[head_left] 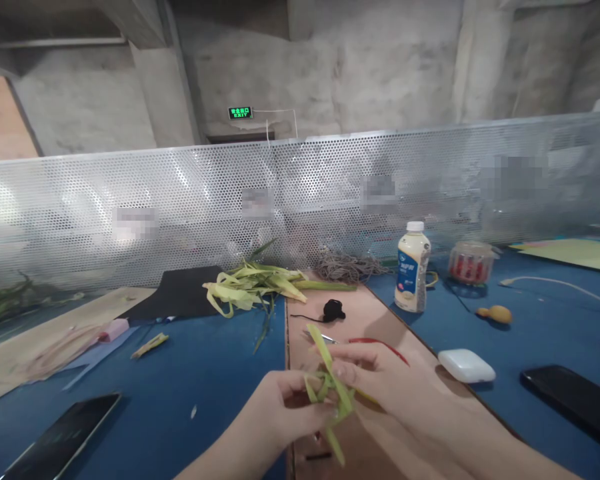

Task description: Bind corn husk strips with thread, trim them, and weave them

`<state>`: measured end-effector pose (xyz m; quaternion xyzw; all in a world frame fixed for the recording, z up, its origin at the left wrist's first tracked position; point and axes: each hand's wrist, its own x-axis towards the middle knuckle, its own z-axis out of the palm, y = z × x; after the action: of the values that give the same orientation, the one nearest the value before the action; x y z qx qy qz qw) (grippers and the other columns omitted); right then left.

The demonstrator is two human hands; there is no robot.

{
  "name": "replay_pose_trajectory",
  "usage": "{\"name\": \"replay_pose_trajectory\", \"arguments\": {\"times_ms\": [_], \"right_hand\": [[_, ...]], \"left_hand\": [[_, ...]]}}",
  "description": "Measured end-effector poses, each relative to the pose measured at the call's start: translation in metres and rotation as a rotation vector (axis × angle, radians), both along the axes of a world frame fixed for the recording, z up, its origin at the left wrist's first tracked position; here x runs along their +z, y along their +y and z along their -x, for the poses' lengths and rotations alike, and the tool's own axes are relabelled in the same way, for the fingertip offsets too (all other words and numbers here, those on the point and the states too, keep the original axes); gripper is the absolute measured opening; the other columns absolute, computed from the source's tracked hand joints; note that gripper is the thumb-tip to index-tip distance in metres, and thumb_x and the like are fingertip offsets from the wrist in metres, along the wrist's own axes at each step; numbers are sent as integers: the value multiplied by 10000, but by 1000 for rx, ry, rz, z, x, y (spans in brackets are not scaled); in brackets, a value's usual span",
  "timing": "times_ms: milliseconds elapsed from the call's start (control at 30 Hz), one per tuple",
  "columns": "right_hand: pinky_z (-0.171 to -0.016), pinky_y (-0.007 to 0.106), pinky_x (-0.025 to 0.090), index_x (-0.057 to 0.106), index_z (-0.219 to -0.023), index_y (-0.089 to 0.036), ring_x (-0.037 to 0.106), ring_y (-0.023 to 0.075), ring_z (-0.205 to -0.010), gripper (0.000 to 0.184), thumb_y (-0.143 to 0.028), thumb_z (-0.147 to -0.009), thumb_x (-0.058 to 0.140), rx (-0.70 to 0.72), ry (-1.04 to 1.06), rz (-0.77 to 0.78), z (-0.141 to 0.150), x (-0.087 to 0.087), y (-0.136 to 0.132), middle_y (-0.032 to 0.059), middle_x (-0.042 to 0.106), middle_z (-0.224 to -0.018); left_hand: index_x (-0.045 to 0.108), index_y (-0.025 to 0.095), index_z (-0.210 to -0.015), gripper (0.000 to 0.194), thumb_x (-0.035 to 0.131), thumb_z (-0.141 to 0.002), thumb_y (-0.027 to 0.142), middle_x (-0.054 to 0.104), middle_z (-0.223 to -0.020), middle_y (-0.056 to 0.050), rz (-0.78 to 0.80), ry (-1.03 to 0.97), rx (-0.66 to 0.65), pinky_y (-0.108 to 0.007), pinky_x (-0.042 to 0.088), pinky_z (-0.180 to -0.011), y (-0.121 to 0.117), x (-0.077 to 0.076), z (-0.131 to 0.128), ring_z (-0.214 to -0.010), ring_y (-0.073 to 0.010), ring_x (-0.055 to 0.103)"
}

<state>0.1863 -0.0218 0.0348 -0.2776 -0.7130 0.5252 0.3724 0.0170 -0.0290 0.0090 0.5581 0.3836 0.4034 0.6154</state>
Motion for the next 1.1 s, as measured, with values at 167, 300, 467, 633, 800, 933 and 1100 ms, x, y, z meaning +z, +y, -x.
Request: {"name": "replay_pose_trajectory", "arguments": {"times_ms": [167,300,467,633,800,933,1100], "right_hand": [[-757,254,458,637,-1013,-245,597,141,-858,246,-297,-774,607,-19,170,173,1,-5,0,16,667,-927],[-773,288,460,611,-1040,-204,606,155,-854,260,-266,-788,590,-1,260,312,2,-3,-6,47,656,-952],[-802,312,443,556,-1112,-202,583,177,-911,376,-267,-749,628,-62,235,319,2,-5,-2,60,626,-1023],[-722,286,461,499,-1172,-203,575,155,-796,465,-273,-729,622,-319,41,48,1,-8,3,36,620,-881],[-693,311,496,308,-1321,-283,586,172,-774,564,-315,-796,511,-448,2,-108,3,-11,-6,27,605,-860],[-726,313,503,93,-1383,-309,590,169,-763,697,-320,-808,487,-508,-6,-174,5,-18,-10,19,589,-827],[-849,362,473,74,-1384,-323,567,217,-897,688,-324,-824,475,-474,-51,-182,2,-33,-11,40,619,-911]], "left_hand": [[686,141,-630,200,740,-532,306,576,-567,15,3,22,22,-194,365,-496,-2,3,-1,-501,-86,462],[680,143,-626,155,714,-554,275,545,-494,29,19,83,-3,-198,378,-459,-3,3,-2,-433,-76,453],[670,141,-611,159,714,-550,280,538,-483,31,18,99,-19,-196,388,-434,-2,4,-2,-400,-68,449],[697,156,-630,155,718,-560,292,558,-501,30,17,52,-34,-180,371,-447,-3,4,-3,-426,-62,438],[707,144,-669,186,717,-567,300,586,-552,4,31,11,-41,-183,374,-438,-2,-1,-3,-453,-78,472],[707,131,-699,222,713,-578,317,593,-547,-9,22,20,-60,-189,389,-423,2,-7,-3,-407,-70,472],[707,133,-697,258,717,-585,365,591,-587,-16,-3,0,-71,-180,401,-423,1,-9,-3,-410,-61,485]]}}
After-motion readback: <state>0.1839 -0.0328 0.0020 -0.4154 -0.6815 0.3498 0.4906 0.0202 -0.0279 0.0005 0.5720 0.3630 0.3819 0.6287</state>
